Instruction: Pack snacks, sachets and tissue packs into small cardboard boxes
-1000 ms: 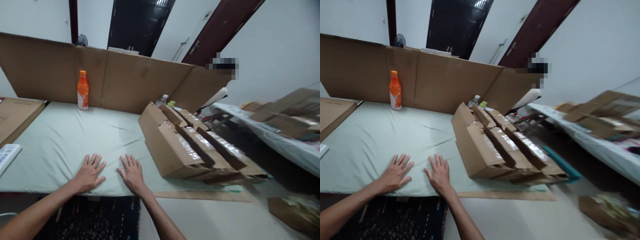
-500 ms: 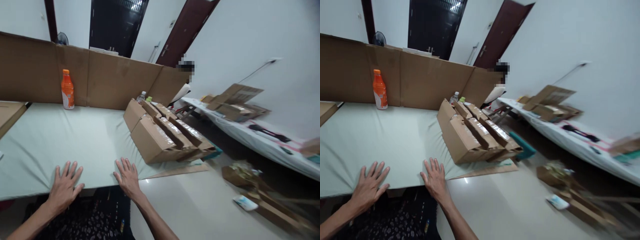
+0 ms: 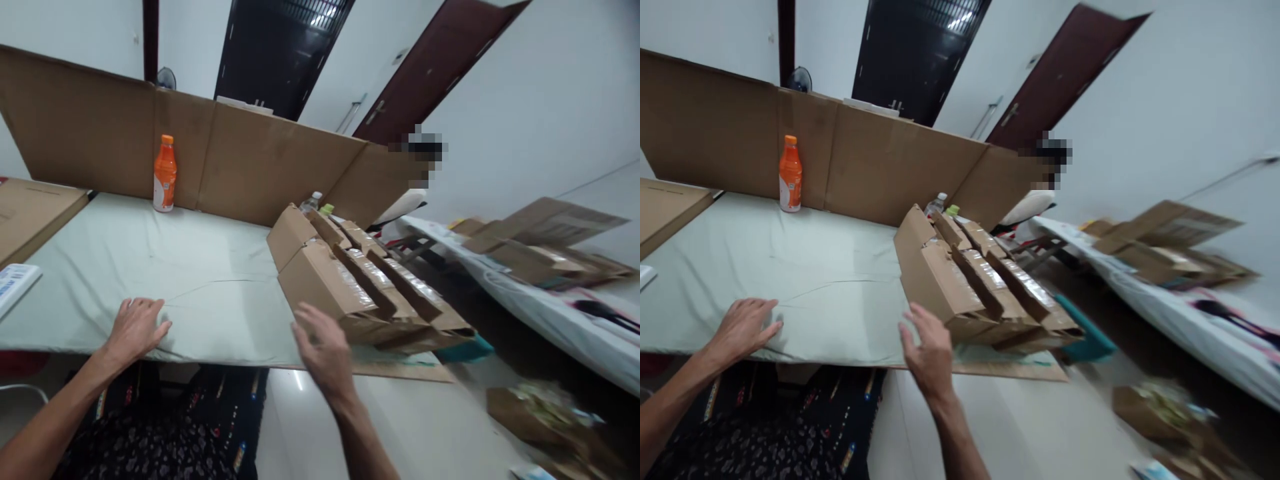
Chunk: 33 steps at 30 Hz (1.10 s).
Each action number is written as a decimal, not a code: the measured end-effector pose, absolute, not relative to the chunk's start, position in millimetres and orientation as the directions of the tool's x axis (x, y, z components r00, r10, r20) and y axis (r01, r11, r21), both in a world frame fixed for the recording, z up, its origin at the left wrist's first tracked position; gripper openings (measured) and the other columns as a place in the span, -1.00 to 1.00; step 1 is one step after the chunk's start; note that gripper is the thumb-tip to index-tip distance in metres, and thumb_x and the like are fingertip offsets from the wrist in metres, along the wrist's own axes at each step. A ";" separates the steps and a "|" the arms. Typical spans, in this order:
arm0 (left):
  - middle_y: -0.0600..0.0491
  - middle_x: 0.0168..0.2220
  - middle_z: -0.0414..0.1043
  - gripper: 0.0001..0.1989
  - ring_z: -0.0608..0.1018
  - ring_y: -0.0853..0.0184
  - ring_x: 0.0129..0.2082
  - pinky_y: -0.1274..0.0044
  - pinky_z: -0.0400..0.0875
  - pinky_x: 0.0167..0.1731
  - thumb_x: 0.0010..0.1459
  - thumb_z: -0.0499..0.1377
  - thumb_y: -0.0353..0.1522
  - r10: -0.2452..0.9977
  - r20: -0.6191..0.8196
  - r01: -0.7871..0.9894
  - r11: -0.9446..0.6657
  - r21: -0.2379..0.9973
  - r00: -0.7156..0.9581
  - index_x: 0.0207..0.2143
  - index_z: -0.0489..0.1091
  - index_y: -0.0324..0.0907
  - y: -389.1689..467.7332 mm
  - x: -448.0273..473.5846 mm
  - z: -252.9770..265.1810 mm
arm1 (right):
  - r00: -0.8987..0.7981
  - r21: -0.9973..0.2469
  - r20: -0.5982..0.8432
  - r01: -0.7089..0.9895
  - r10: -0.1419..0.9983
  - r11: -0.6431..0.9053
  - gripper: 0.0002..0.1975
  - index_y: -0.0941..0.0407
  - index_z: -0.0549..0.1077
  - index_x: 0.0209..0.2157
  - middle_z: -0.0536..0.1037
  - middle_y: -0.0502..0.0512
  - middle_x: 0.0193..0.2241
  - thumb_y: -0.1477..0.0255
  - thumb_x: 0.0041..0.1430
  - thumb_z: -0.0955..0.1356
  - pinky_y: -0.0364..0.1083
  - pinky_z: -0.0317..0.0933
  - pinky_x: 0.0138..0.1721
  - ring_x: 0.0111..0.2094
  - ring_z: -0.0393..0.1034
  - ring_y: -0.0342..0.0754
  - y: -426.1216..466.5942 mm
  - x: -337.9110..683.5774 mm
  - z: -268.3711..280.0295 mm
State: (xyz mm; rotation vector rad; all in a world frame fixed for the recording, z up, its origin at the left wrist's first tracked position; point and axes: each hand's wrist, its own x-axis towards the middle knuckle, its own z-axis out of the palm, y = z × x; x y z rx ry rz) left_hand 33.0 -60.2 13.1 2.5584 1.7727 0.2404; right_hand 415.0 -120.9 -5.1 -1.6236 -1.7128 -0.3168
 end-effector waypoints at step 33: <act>-0.32 0.53 -0.32 0.17 -0.04 -0.11 0.51 0.06 0.10 0.40 0.14 0.33 -0.14 0.886 0.281 0.626 -0.460 0.629 0.368 0.51 -0.41 -0.15 -45.0 1.5 -17.8 | -0.446 -0.246 0.264 0.826 0.855 0.507 -0.75 0.06 0.61 -0.08 0.71 0.13 -0.18 0.43 0.34 0.30 -0.10 0.35 -0.16 -0.20 0.59 -0.01 -106.5 322.3 127.5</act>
